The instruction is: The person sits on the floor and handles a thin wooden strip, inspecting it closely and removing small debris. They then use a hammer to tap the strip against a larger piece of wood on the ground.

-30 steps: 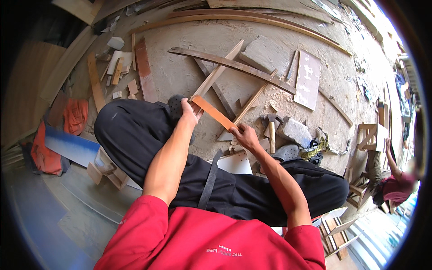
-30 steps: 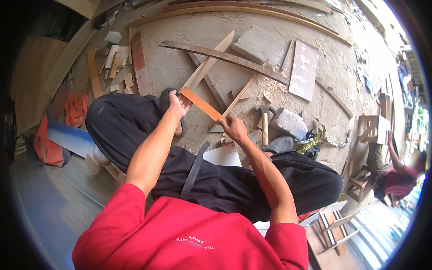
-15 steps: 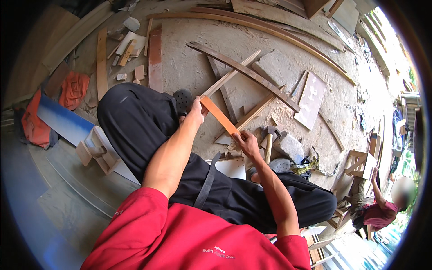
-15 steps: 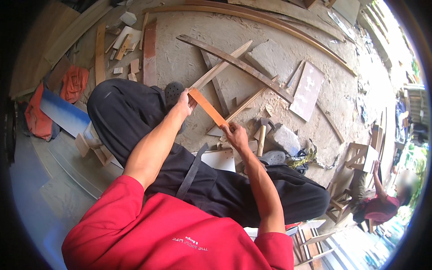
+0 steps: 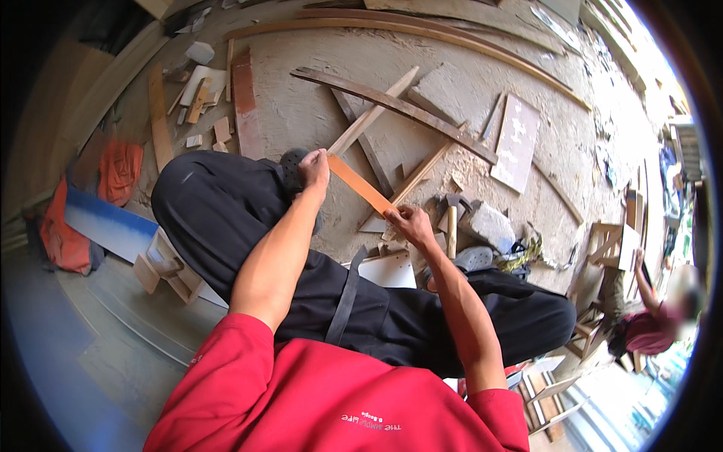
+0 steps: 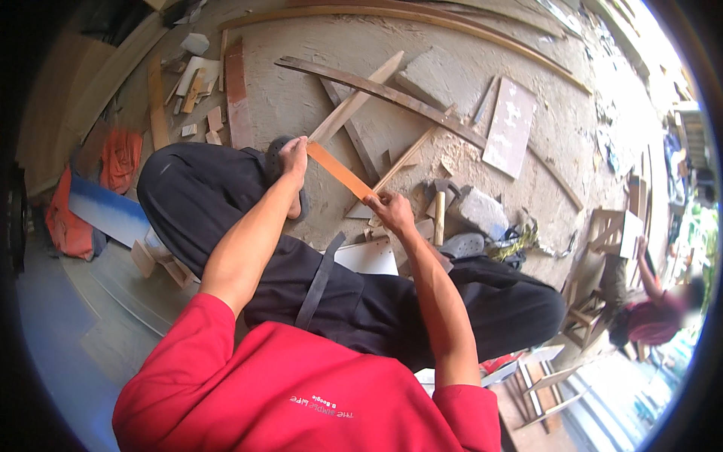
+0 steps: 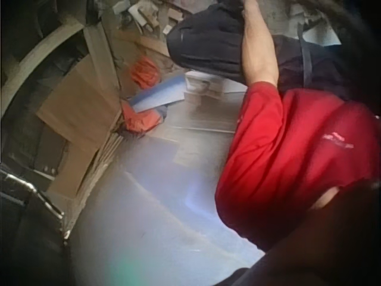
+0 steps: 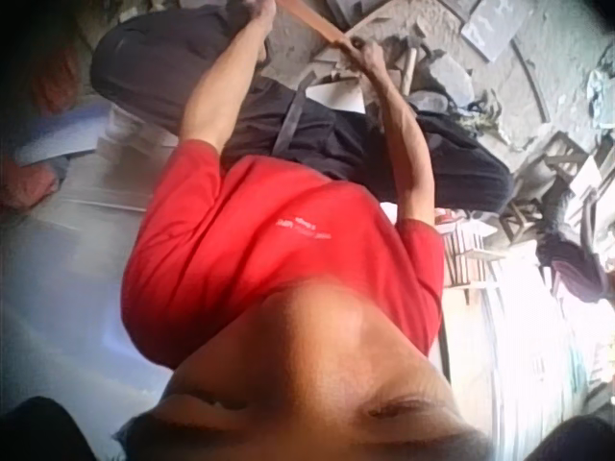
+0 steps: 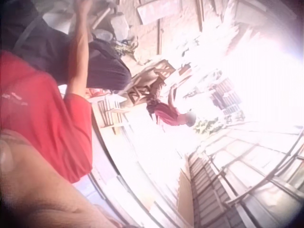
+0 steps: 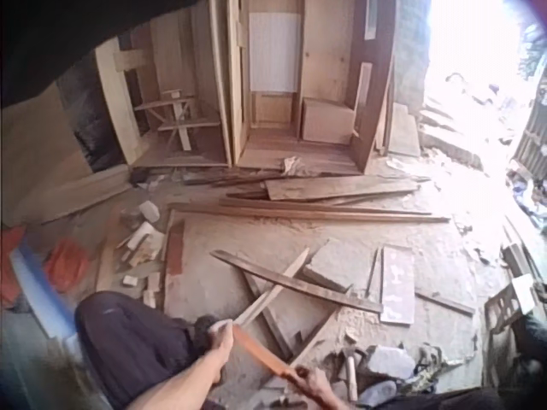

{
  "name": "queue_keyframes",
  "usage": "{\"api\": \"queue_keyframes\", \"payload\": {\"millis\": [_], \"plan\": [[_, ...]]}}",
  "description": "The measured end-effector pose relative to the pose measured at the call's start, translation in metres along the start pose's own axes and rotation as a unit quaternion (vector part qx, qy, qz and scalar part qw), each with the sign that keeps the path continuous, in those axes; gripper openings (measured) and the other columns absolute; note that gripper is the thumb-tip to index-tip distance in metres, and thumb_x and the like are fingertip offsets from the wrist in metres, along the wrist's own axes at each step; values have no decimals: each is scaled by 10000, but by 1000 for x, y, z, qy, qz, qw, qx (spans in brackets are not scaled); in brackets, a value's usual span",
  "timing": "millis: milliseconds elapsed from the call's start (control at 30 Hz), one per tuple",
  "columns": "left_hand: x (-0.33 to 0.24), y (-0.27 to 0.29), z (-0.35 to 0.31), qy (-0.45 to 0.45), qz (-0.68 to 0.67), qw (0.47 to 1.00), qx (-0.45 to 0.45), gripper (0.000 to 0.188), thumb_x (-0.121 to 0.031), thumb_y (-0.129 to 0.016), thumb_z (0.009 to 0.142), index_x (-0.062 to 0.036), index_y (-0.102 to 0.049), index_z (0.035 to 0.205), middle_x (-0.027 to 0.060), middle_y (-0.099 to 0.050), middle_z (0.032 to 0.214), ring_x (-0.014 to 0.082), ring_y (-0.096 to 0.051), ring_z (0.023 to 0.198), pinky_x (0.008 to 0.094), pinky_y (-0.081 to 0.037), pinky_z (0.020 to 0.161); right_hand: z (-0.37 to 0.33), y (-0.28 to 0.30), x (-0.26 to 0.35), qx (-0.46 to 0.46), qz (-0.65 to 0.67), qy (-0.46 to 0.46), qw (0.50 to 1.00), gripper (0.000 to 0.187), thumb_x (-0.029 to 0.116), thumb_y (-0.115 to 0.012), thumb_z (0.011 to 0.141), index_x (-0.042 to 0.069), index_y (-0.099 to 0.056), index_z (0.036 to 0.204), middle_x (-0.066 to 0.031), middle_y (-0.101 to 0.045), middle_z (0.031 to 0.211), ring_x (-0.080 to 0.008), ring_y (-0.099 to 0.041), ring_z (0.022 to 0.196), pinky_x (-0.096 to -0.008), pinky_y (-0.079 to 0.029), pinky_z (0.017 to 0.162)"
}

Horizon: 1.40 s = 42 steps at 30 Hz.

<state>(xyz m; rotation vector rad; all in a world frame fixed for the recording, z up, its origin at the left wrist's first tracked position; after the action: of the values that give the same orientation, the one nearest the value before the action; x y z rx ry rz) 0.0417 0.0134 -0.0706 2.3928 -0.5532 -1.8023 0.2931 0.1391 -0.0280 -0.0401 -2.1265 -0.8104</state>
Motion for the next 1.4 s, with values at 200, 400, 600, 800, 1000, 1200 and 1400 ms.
{"api": "queue_keyframes", "payload": {"millis": [200,400,600,800,1000,1200,1400], "plan": [[-23,16,5,-163,150,963,151,261,-179,-713,864,56,-713,977,137,-733,928,155,-673,753,285,-526,710,-1,1,-2,16,-16,-52,998,551,568,-674,827,53,-742,1008,-196,-714,851,-358,-701,846,-438,-532,765],[-49,29,14,-321,395,838,196,262,-329,-662,894,-79,-732,930,135,-698,1021,354,-661,916,423,-516,792,-4,4,7,30,-30,-84,996,536,567,-665,826,72,-741,1016,-194,-717,928,-365,-685,927,-447,-524,813],[-50,23,32,-262,397,871,125,334,-335,-521,966,-64,-703,899,155,-693,947,386,-656,865,471,-507,785,-3,4,0,26,-4,-70,997,524,559,-671,823,78,-746,1017,-171,-724,912,-341,-694,898,-434,-530,807],[-39,30,47,137,174,974,49,401,-371,-527,987,-37,-595,1199,134,-674,1079,282,-687,839,409,-547,814,-2,6,3,38,3,-82,996,520,532,-677,815,67,-737,1041,-180,-723,954,-339,-690,939,-429,-525,832],[-25,17,19,212,4,960,184,375,-202,-532,986,14,-522,1292,175,-573,1262,333,-602,1109,442,-508,987,-2,10,2,52,20,-103,993,525,516,-683,810,54,-733,1053,-189,-721,962,-333,-690,957,-427,-517,855],[10,10,22,379,-209,898,82,416,-266,-538,988,30,-519,1280,164,-572,1278,338,-562,1190,480,-475,1038,2,6,-2,61,27,-112,992,529,537,-681,800,63,-738,1028,-186,-719,942,-330,-692,936,-421,-516,842],[-21,8,-4,402,-230,882,91,456,-354,-529,999,5,-534,1282,148,-545,1364,312,-517,1276,448,-400,1121,3,7,-1,66,30,-116,991,545,545,-678,798,60,-737,1038,-189,-716,973,-333,-685,965,-430,-510,856]]}}
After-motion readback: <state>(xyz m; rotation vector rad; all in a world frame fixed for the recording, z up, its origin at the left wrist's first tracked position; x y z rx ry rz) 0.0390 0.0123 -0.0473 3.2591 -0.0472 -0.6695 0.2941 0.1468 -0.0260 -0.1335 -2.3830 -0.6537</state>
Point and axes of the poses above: each hand's wrist, its own z-axis towards the middle knuckle, its own y-axis out of the back of the hand, x = y × z, the point moved 1 cm from there along z, towards the middle knuckle
